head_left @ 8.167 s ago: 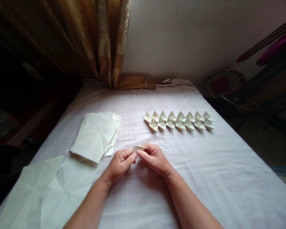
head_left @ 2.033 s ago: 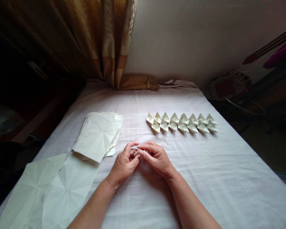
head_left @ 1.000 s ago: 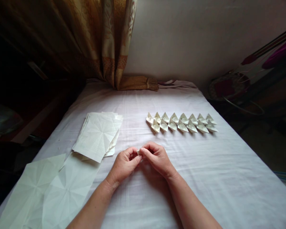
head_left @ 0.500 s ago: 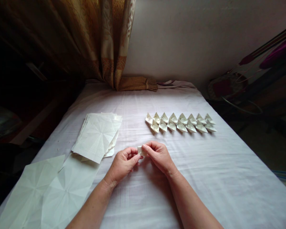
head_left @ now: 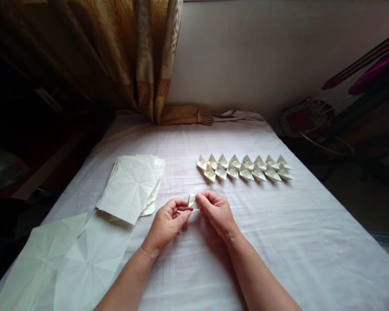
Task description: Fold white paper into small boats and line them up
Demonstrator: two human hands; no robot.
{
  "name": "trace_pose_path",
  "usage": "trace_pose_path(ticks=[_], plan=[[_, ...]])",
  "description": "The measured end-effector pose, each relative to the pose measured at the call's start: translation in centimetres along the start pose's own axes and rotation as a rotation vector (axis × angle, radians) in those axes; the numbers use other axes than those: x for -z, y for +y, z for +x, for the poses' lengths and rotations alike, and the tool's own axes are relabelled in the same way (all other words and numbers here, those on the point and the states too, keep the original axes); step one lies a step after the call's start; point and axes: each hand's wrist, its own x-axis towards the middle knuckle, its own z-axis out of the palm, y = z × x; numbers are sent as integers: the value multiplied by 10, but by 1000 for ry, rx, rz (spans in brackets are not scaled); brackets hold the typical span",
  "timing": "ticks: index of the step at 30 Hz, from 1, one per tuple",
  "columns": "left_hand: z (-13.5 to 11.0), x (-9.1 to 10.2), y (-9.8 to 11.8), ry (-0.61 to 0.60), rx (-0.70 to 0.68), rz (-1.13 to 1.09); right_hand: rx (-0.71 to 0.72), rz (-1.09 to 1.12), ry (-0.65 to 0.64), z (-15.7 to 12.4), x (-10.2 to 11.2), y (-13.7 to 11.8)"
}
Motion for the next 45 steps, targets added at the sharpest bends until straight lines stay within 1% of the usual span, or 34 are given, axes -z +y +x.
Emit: trace_pose_path(ticks=[3,7,14,21,25,28,32,36,40,42,45], plan=[[1,-1,-4,72,-51,-43,17,-10,6,0,0,2],[1,-1,-7,80,-93,-4,45,-32,23,-1,-1,4],[2,-5,-5,172,-102,-26,121,-68,11,-3,-5,3],[-1,-7,-4,203,-85,15,124,-130,19,-3,-5,7],[-2,-7,-5,223,-75,51,141,-129,54,-5,-8,8],[-2,-7,-4,232,-68,37,160,-137,72,-7,-10,9],[-1,-8,-2,232,-45,-15,145,-133,43,-7,-10,8],[0,-9,2,226,6,-83,146,-128,46,-6,-9,9],[0,-8,3,217,34,-102,145,-137,38,-5,-9,10],[0,-7,3,218,37,-114,134,-138,4,-5,-7,11],[1,-6,2,225,45,-138,114,-131,-94,-5,-5,13]])
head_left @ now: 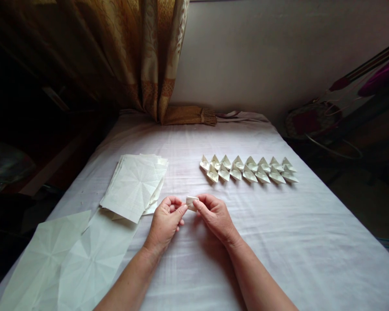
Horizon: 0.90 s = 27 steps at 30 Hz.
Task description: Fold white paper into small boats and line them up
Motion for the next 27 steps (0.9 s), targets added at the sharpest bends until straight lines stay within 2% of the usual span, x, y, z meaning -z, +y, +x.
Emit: trace_pose_path(ticks=[2,10,14,20,24,27], plan=[[0,1,0,-4,7,-10,1,0,-32,0,1,1],[0,4,3,-147,16,66,0,-46,13,-1,-1,-3],[2,3,-3,-119,-23,123,11,-52,-2,-2,-3,-3],[3,4,0,-80,-8,-15,15,-10,-120,-1,2,-3],[0,8,10,-151,41,-71,18,-57,-215,-2,4,-5],[-1,9,15,-201,93,-97,99,-85,-187,-4,3,-6]])
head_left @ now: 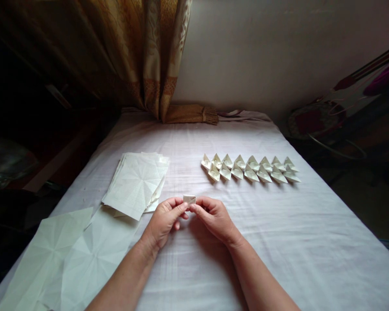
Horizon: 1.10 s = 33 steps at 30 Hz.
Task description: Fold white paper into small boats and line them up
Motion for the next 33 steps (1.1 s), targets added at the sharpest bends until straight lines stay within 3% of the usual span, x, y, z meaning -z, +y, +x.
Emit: trace_pose_path(ticks=[5,11,18,24,29,33], plan=[[0,0,-2,14,10,-33,88,-117,29,-2,-2,-1],[0,2,-2,-47,3,102,23,-150,-8,0,2,1],[2,4,-5,-37,-29,116,-12,-131,-55,1,5,-2],[4,2,-9,29,-73,102,-44,-125,31,0,5,3],[6,1,-18,43,-94,261,3,-381,76,0,10,2],[5,1,-25,168,-275,637,49,-716,101,-1,10,-1]])
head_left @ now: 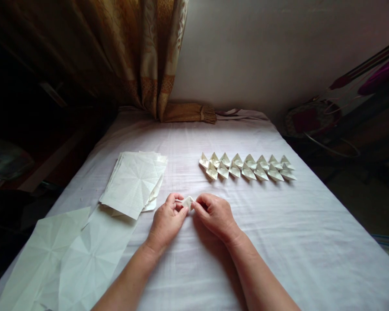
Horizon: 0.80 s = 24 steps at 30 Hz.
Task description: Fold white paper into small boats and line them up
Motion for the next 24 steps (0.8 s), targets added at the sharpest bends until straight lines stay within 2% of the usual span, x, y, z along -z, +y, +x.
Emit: trace_pose_path(ticks=[3,7,14,17,20,24], plan=[[-4,-1,-2,131,-208,353,57,-150,43,1,-2,-2],[-7,-1,-4,208,-389,587,73,-181,88,2,-6,0],[-13,6,-12,167,-728,677,62,-90,115,1,-11,5],[-16,14,-18,100,-828,723,54,-72,114,1,-11,5],[-17,20,-22,28,-873,737,50,-64,107,2,-9,4],[-18,23,-21,-16,-850,794,40,-50,89,2,-6,3]])
